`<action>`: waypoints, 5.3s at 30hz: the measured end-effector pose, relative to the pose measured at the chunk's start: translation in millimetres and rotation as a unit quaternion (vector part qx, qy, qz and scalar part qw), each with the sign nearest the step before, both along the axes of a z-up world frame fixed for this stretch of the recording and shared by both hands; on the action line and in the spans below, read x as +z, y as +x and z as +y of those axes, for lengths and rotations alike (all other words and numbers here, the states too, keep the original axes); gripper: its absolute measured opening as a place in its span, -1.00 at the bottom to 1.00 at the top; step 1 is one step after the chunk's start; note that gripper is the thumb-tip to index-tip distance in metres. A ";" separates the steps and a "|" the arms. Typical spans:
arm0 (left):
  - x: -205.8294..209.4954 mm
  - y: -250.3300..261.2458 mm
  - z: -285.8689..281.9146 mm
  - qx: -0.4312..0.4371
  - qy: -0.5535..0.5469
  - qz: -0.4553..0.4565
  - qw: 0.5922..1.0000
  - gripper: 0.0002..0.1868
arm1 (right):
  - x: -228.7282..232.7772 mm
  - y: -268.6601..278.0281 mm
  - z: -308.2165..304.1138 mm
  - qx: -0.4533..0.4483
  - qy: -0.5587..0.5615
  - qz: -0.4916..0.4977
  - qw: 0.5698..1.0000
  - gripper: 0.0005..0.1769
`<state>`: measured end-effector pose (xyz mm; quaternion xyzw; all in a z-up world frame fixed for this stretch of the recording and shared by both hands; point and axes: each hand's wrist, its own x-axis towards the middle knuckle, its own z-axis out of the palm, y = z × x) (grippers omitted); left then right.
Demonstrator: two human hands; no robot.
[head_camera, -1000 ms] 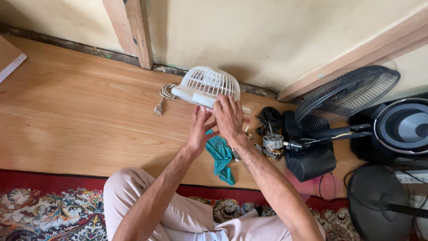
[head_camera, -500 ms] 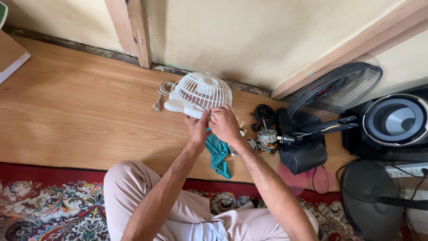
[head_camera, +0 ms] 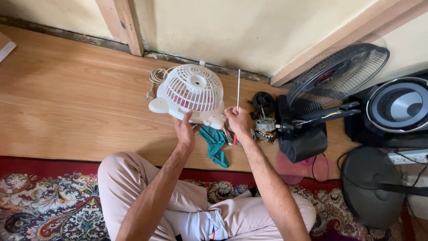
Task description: The person disassembles a small white and pink cat-shaped desk fan. Using a screwdriver, they remove the rear grille, then the front grille, and finally the pink fan blade, placing the parts on the floor.
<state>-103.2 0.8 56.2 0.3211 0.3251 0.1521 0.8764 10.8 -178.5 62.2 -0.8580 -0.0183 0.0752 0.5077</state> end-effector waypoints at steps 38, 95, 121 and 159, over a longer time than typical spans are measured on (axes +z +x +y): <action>-105.7 -35.0 42.8 0.072 -0.004 -0.005 0.997 -0.50 | -89.8 -17.9 -4.8 0.064 -0.367 -0.111 0.921 -0.67; -28.6 -15.9 159.2 -0.242 0.605 0.273 0.707 0.23 | 48.0 -30.1 168.1 0.307 -0.140 -0.198 0.920 -0.25; 3.6 -36.3 124.2 -0.121 0.830 0.018 0.544 -0.61 | 105.7 -62.3 125.9 0.386 -0.206 -0.125 0.890 -0.69; -31.2 -24.8 123.0 -0.268 0.773 0.117 0.564 -0.64 | 210.2 -52.0 135.4 0.340 -0.228 -0.200 0.890 -0.72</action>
